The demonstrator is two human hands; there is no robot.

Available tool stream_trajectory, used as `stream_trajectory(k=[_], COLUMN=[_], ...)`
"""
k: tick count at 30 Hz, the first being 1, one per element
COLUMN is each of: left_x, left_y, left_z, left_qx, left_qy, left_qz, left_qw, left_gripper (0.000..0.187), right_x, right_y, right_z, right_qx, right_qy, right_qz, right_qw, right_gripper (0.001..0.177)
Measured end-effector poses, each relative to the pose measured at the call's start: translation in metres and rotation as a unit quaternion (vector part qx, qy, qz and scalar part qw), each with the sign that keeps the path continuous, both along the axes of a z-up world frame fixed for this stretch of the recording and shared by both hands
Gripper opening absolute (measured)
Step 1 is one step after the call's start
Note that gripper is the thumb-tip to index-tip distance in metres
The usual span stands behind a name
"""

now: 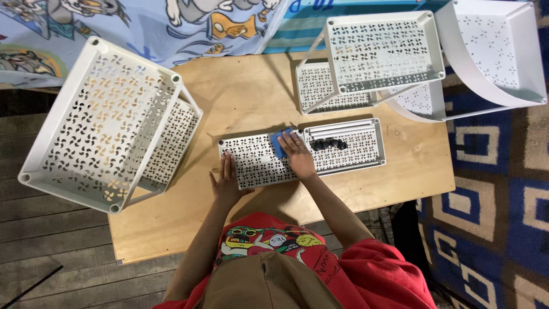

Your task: The person assembles a white plastic shelving unit by inserting metal rods into perforated panels, attaching black feet, and wiping the panels with a blue cloth. The person handles multiple panels and rods, then cleans the assembled sections.

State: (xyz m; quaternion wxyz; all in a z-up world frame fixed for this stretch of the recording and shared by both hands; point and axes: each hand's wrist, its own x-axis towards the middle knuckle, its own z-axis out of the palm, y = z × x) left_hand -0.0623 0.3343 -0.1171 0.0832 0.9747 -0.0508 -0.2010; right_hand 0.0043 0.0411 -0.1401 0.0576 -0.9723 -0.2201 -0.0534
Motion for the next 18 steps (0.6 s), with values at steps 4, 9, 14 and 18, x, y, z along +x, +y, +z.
stream_trajectory(k=[4, 9, 14, 18], left_x=[0.002, -0.003, -0.004, 0.000], left_y=[0.002, 0.002, -0.004, -0.003], left_z=[-0.007, -0.010, 0.000, 0.013], left_qx=[0.000, 0.005, 0.021, -0.014], left_qy=[0.010, -0.046, -0.062, -0.061], left_qz=[-0.009, -0.012, 0.000, 0.025], left_qw=[1.000, 0.999, 0.998, 0.998], left_gripper=[0.149, 0.148, 0.149, 0.151], right_x=[-0.006, -0.008, -0.021, -0.047], right_y=[-0.012, -0.034, -0.039, -0.042], right_z=[0.022, 0.030, 0.016, 0.023], right_qx=[0.044, 0.020, 0.022, 0.027], right_qy=[0.033, 0.023, 0.035, 0.061], right_qz=[-0.054, -0.066, -0.064, -0.070], right_qw=[0.997, 0.997, 0.997, 0.995], right_gripper=[0.070, 0.074, 0.073, 0.069])
